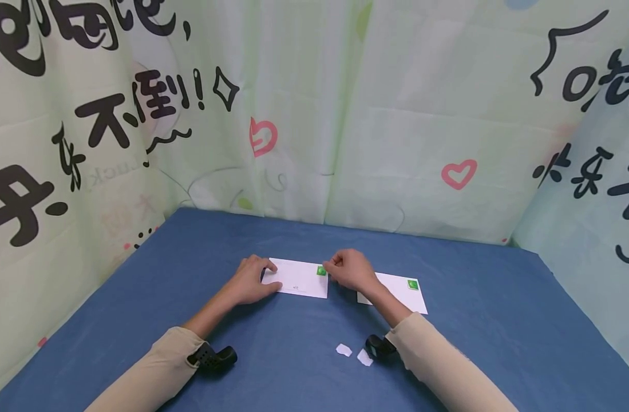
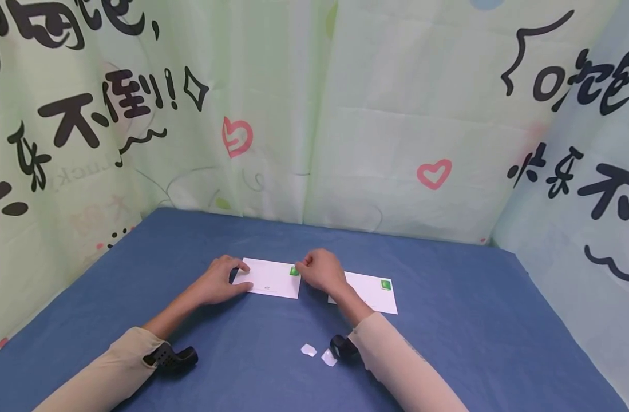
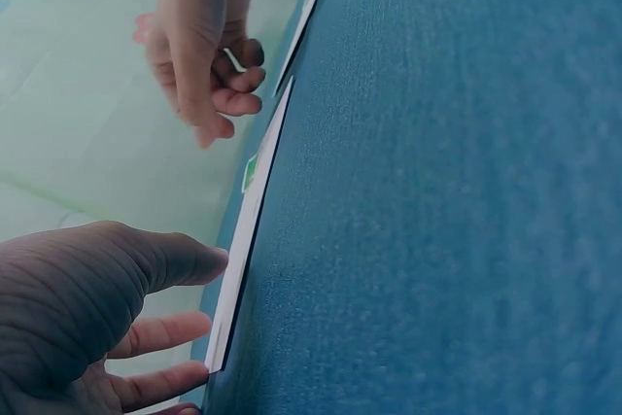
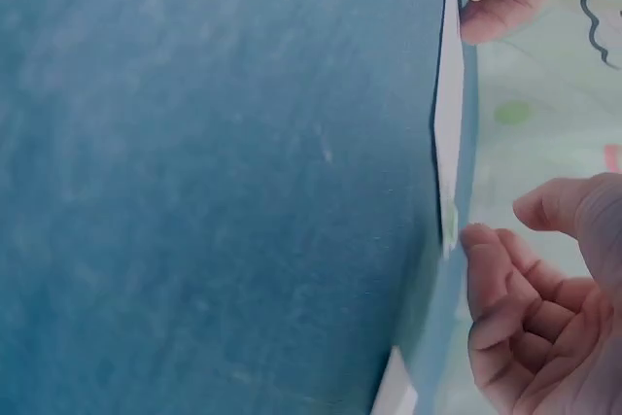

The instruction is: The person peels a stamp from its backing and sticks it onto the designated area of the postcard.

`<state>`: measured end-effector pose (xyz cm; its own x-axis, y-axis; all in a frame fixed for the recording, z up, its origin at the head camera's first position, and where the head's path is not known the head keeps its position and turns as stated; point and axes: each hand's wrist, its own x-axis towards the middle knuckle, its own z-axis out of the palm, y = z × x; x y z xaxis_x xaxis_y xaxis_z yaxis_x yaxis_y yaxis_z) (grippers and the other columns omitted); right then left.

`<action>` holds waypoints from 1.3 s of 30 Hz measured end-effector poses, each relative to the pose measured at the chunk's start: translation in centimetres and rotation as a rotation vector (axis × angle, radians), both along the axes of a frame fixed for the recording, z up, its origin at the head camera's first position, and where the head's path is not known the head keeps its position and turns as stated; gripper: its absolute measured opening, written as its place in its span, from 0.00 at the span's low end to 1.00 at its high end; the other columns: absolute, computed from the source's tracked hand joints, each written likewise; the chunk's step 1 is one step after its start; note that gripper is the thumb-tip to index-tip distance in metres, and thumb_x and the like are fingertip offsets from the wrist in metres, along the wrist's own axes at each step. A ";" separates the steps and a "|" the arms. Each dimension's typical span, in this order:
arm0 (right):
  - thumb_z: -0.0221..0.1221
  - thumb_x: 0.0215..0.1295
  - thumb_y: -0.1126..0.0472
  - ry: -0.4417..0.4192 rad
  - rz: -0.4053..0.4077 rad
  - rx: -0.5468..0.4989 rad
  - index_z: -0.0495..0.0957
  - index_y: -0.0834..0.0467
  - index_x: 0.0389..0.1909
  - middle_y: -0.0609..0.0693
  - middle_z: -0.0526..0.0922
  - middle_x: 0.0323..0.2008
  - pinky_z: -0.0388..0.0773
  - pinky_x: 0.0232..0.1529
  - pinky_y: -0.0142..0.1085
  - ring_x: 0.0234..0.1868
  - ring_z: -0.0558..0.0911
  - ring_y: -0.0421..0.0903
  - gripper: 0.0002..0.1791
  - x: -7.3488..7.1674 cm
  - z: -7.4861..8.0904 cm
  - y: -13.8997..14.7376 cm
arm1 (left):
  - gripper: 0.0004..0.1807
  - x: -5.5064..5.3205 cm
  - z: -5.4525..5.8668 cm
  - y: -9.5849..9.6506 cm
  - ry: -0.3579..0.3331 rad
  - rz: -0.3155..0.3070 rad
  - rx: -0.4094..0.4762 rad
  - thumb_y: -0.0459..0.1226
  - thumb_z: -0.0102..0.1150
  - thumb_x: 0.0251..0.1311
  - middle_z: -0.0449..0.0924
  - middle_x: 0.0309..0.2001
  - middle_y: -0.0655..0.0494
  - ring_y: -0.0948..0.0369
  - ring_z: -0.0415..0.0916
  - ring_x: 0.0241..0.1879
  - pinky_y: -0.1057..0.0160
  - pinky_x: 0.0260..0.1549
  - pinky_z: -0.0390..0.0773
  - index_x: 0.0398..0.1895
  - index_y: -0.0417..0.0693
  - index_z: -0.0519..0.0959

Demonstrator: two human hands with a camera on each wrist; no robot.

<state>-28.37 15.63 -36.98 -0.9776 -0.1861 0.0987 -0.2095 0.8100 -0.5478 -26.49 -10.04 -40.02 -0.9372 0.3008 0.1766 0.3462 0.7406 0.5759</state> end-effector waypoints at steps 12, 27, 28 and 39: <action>0.67 0.66 0.53 0.071 0.137 0.245 0.84 0.62 0.43 0.53 0.84 0.36 0.78 0.36 0.42 0.30 0.77 0.45 0.15 1.2 0.7 -1.3 | 0.19 -0.1 0.1 -0.1 -0.006 0.002 -0.013 0.41 0.70 0.61 0.76 0.49 0.40 0.44 0.69 0.52 0.43 0.55 0.70 0.51 0.39 0.83; 0.67 0.66 0.50 0.049 0.257 0.320 0.80 0.62 0.59 0.59 0.80 0.55 0.78 0.53 0.50 0.53 0.79 0.54 0.27 1.6 -0.1 -1.5 | 0.18 0.0 0.1 0.1 -0.017 0.008 -0.019 0.40 0.70 0.60 0.76 0.50 0.40 0.43 0.69 0.54 0.43 0.57 0.70 0.50 0.40 0.82; 0.67 0.66 0.50 0.046 0.261 0.324 0.80 0.63 0.59 0.59 0.80 0.55 0.78 0.53 0.50 0.53 0.79 0.54 0.27 1.6 -0.1 -1.5 | 0.18 0.0 0.1 0.1 -0.016 0.008 -0.019 0.40 0.70 0.60 0.76 0.50 0.40 0.43 0.69 0.54 0.44 0.57 0.70 0.50 0.40 0.82; 0.65 0.68 0.50 0.032 0.306 0.354 0.80 0.64 0.60 0.60 0.80 0.55 0.77 0.54 0.50 0.53 0.79 0.54 0.27 1.4 0.0 -1.4 | 0.18 0.1 0.2 0.1 -0.017 0.015 -0.025 0.40 0.70 0.61 0.76 0.50 0.41 0.44 0.69 0.53 0.44 0.56 0.71 0.50 0.41 0.82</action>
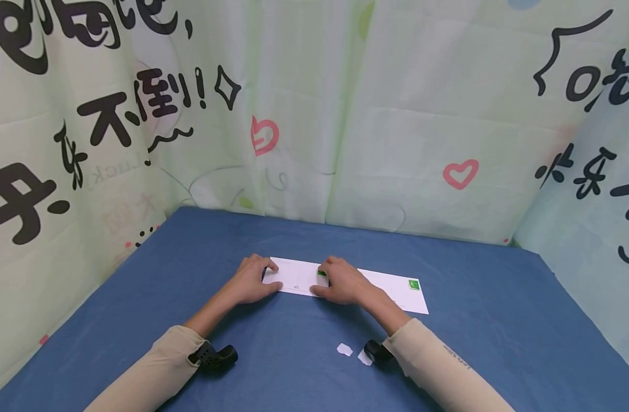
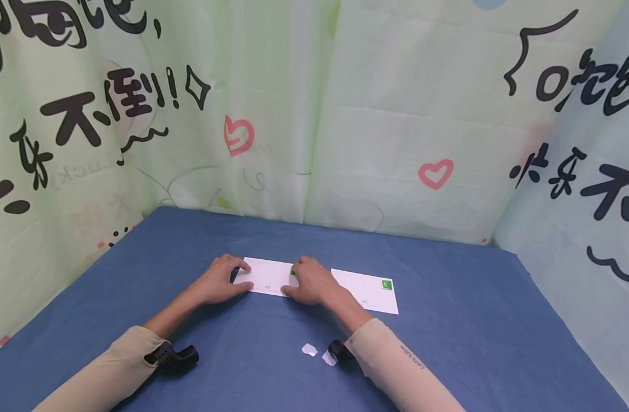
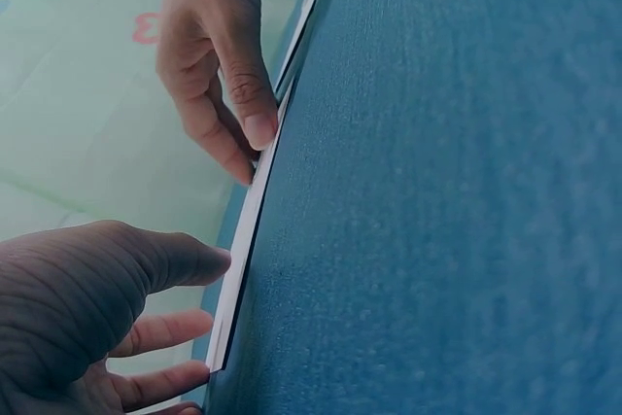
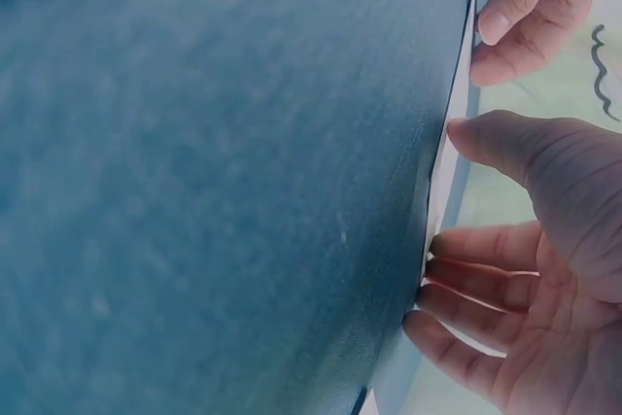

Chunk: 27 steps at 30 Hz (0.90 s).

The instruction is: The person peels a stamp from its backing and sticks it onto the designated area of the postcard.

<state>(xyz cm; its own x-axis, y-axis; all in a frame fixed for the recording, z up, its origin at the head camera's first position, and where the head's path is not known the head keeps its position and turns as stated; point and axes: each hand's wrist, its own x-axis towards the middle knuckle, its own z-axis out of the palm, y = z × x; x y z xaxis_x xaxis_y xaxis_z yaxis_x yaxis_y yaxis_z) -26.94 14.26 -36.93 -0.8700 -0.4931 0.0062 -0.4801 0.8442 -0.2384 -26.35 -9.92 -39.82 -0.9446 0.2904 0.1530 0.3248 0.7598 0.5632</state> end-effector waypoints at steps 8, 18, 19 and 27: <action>0.65 0.68 0.50 -0.002 0.002 -0.010 0.82 0.64 0.58 0.59 0.81 0.53 0.78 0.53 0.49 0.52 0.80 0.53 0.25 0.2 0.0 0.3 | 0.18 0.1 -0.1 0.1 -0.015 0.014 -0.002 0.41 0.70 0.61 0.75 0.51 0.41 0.45 0.69 0.54 0.44 0.57 0.71 0.50 0.41 0.82; 0.65 0.69 0.51 0.018 0.014 -0.023 0.83 0.64 0.55 0.59 0.82 0.52 0.78 0.52 0.49 0.51 0.81 0.53 0.23 0.4 0.2 0.2 | 0.17 0.1 0.0 0.2 -0.017 0.016 -0.006 0.41 0.70 0.61 0.75 0.51 0.42 0.45 0.69 0.54 0.44 0.56 0.71 0.50 0.42 0.82; 0.65 0.68 0.51 0.020 0.011 -0.022 0.84 0.64 0.54 0.59 0.83 0.52 0.78 0.51 0.48 0.51 0.81 0.53 0.22 0.5 0.2 0.2 | 0.17 0.1 0.0 0.1 -0.018 0.017 -0.006 0.41 0.70 0.61 0.75 0.51 0.42 0.45 0.69 0.54 0.44 0.56 0.71 0.50 0.42 0.82; 0.66 0.68 0.52 0.046 0.025 -0.019 0.87 0.63 0.45 0.58 0.83 0.48 0.77 0.45 0.46 0.47 0.81 0.52 0.17 0.8 0.4 0.1 | 0.17 0.1 0.0 0.1 -0.010 0.011 -0.004 0.41 0.69 0.61 0.75 0.52 0.41 0.44 0.68 0.55 0.43 0.57 0.70 0.50 0.42 0.82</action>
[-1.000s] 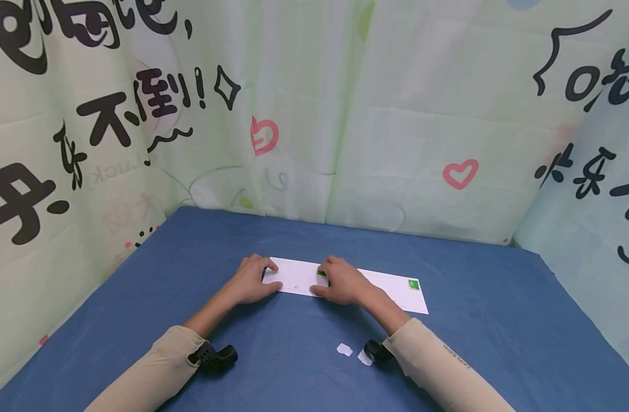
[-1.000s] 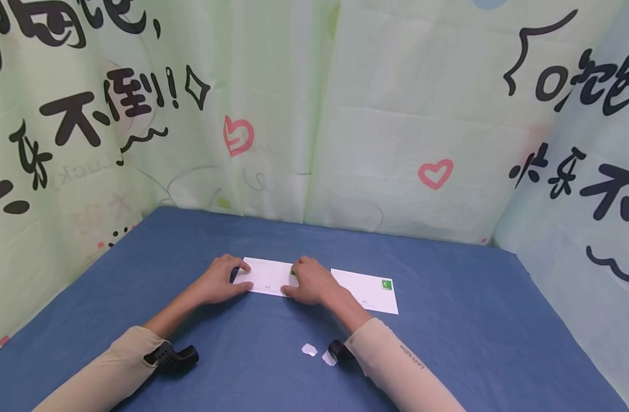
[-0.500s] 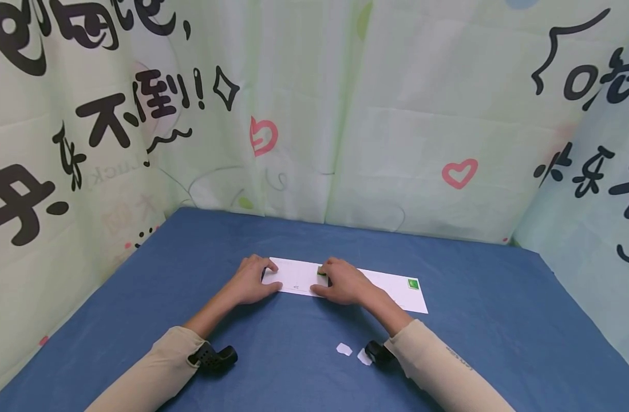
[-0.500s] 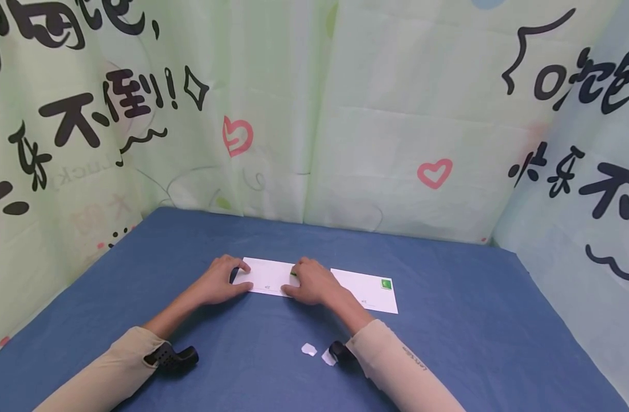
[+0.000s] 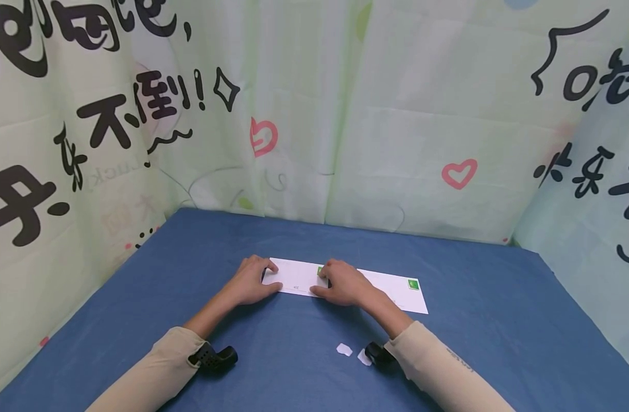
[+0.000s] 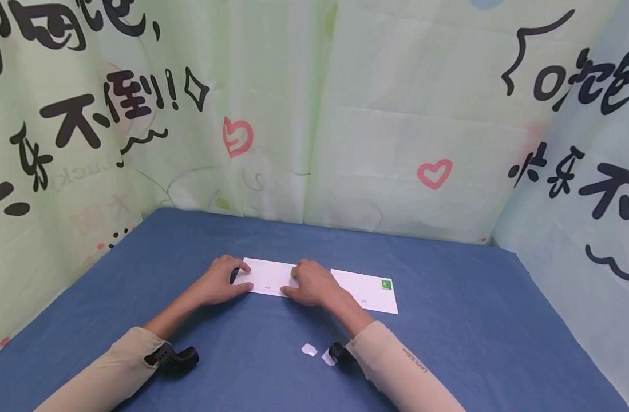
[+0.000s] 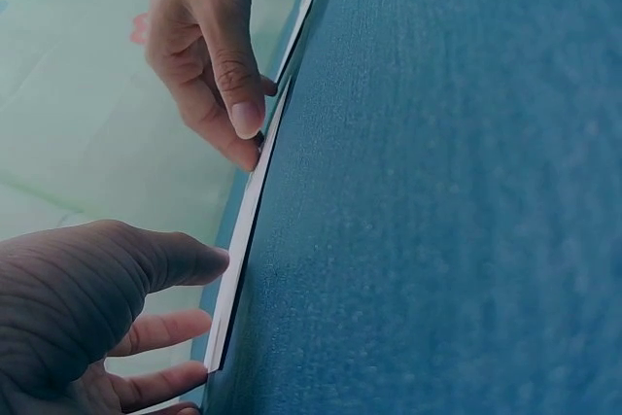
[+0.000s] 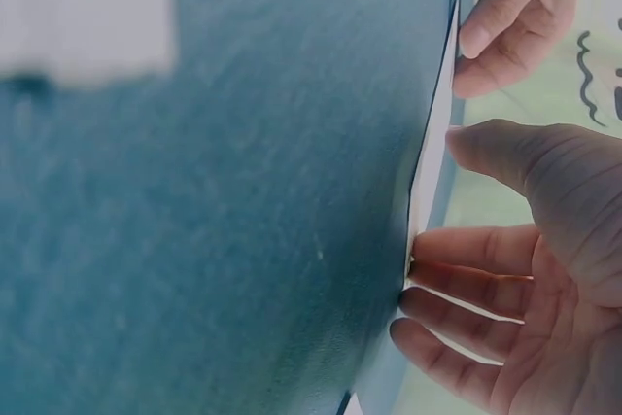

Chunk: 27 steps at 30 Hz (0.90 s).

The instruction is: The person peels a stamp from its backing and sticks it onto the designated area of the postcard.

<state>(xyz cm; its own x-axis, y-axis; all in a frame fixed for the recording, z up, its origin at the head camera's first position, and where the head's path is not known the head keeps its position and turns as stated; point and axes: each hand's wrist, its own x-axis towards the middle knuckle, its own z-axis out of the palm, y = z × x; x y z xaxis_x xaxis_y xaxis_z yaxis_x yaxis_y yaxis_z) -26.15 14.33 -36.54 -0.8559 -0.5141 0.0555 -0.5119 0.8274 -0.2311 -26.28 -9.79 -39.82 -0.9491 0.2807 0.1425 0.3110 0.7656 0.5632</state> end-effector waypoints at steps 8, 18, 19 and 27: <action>0.66 0.67 0.52 -0.004 0.008 -0.012 0.87 0.64 0.45 0.57 0.84 0.45 0.75 0.42 0.43 0.42 0.79 0.49 0.17 0.2 0.0 0.2 | 0.17 0.1 0.0 0.1 0.004 0.007 0.003 0.41 0.70 0.61 0.75 0.51 0.41 0.45 0.69 0.54 0.43 0.56 0.70 0.50 0.42 0.82; 0.64 0.69 0.55 -0.027 0.007 -0.131 0.85 0.63 0.44 0.56 0.84 0.43 0.77 0.45 0.46 0.42 0.81 0.50 0.15 0.1 -0.3 1.0 | 0.17 0.2 0.2 0.2 0.006 0.001 0.013 0.40 0.70 0.61 0.75 0.51 0.40 0.44 0.69 0.55 0.43 0.57 0.70 0.49 0.41 0.82; 0.64 0.70 0.55 -0.032 -0.007 -0.150 0.85 0.64 0.46 0.56 0.84 0.44 0.78 0.46 0.47 0.42 0.81 0.51 0.15 0.1 -0.3 1.1 | 0.17 0.2 0.2 0.2 0.006 -0.001 0.012 0.40 0.70 0.61 0.75 0.51 0.40 0.43 0.69 0.55 0.43 0.57 0.70 0.49 0.41 0.82; 0.62 0.72 0.55 -0.001 -0.135 -0.362 0.82 0.64 0.53 0.57 0.86 0.48 0.80 0.52 0.51 0.50 0.84 0.54 0.18 0.3 -0.1 1.6 | 0.18 0.3 0.2 0.1 -0.012 0.003 0.011 0.40 0.70 0.61 0.75 0.53 0.39 0.43 0.68 0.56 0.43 0.58 0.70 0.50 0.41 0.82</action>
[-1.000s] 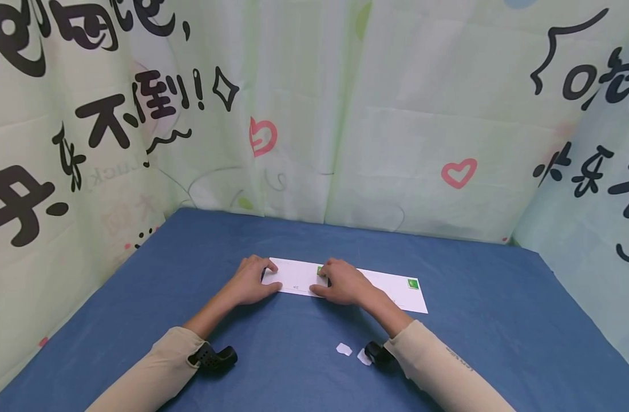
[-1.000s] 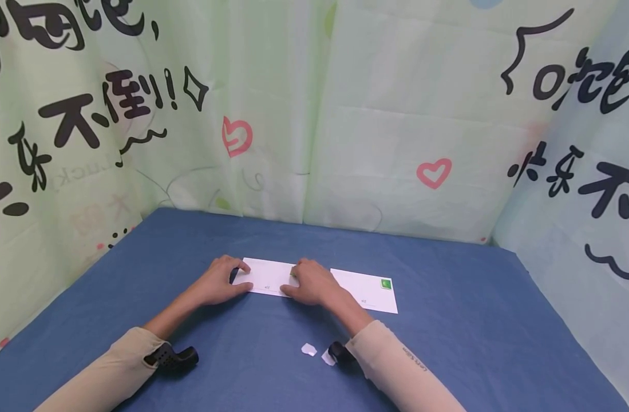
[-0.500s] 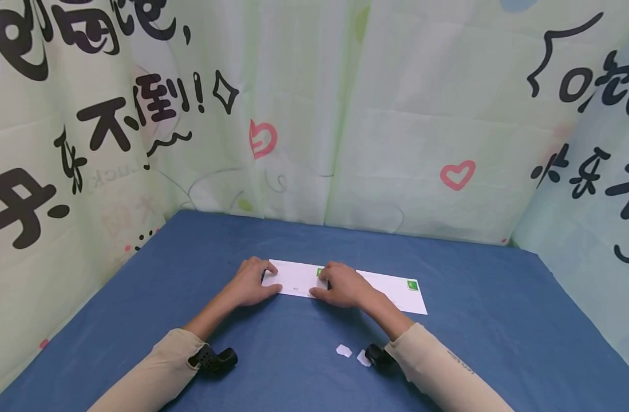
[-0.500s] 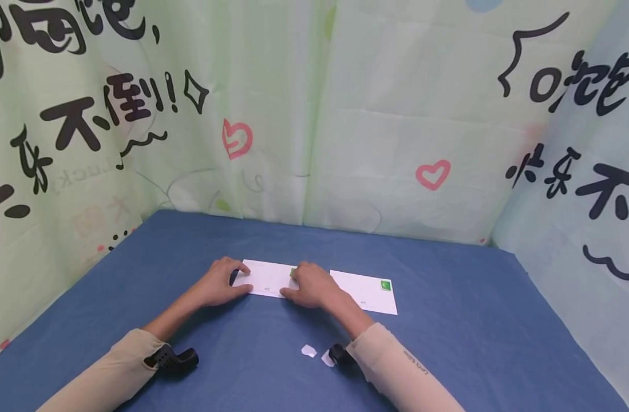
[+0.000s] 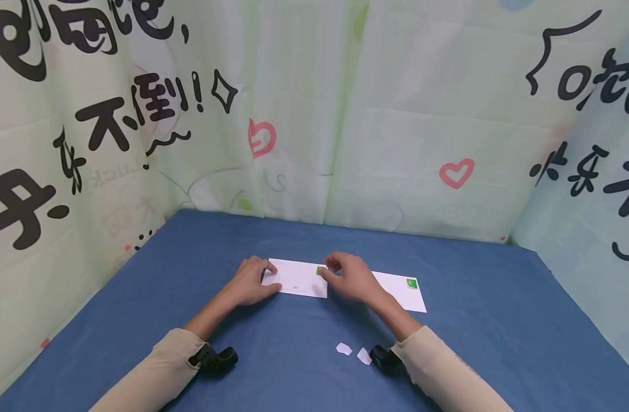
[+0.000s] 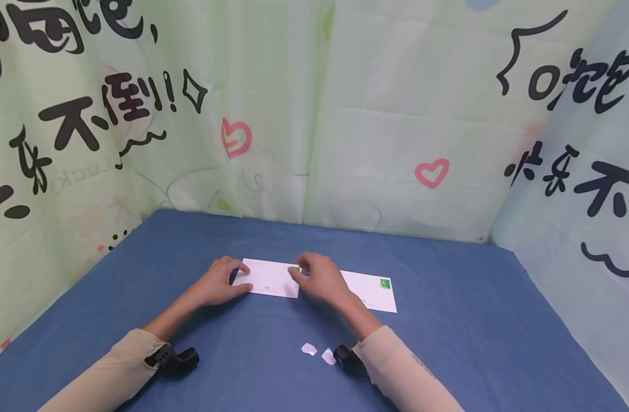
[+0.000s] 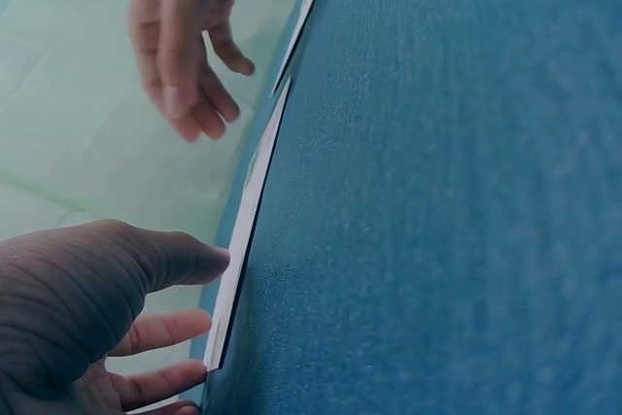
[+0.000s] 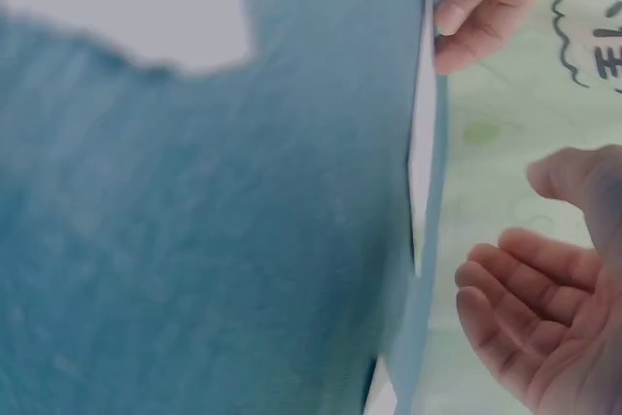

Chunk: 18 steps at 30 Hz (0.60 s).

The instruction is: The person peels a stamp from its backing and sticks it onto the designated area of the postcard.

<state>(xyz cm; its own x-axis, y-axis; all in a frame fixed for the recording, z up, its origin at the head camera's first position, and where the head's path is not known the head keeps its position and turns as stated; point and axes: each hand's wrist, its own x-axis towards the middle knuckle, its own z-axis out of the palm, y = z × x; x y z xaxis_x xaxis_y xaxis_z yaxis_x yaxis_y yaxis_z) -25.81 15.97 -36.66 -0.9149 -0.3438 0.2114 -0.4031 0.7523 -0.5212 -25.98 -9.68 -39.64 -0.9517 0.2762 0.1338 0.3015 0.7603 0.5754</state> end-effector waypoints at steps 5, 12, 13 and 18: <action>0.61 0.73 0.54 -0.070 -0.041 -0.164 0.83 0.61 0.51 0.53 0.86 0.45 0.80 0.48 0.47 0.47 0.84 0.51 0.15 0.4 0.9 0.4 | 0.18 -0.2 -0.1 0.0 0.006 -0.005 -0.004 0.40 0.70 0.60 0.75 0.52 0.39 0.43 0.69 0.56 0.43 0.58 0.70 0.49 0.40 0.82; 0.58 0.76 0.50 -0.308 -0.084 -0.403 0.80 0.62 0.58 0.58 0.86 0.51 0.81 0.51 0.48 0.52 0.84 0.55 0.21 1.3 1.7 0.9 | 0.18 -0.2 -0.3 0.0 0.019 -0.018 0.010 0.40 0.70 0.60 0.76 0.52 0.39 0.43 0.69 0.56 0.42 0.58 0.69 0.49 0.40 0.82; 0.58 0.76 0.50 -0.339 -0.082 -0.437 0.79 0.63 0.59 0.59 0.86 0.52 0.81 0.52 0.48 0.53 0.84 0.55 0.22 1.5 1.8 1.0 | 0.18 -0.2 -0.4 0.0 0.023 -0.019 0.012 0.40 0.70 0.60 0.76 0.52 0.39 0.43 0.69 0.55 0.42 0.58 0.70 0.49 0.40 0.82; 0.58 0.76 0.48 -0.422 -0.088 -0.545 0.79 0.63 0.59 0.59 0.86 0.52 0.81 0.50 0.42 0.53 0.85 0.51 0.24 2.2 2.7 1.3 | 0.17 -0.3 -0.3 -0.2 0.040 -0.020 0.022 0.39 0.70 0.59 0.77 0.51 0.38 0.42 0.69 0.55 0.41 0.57 0.70 0.48 0.39 0.82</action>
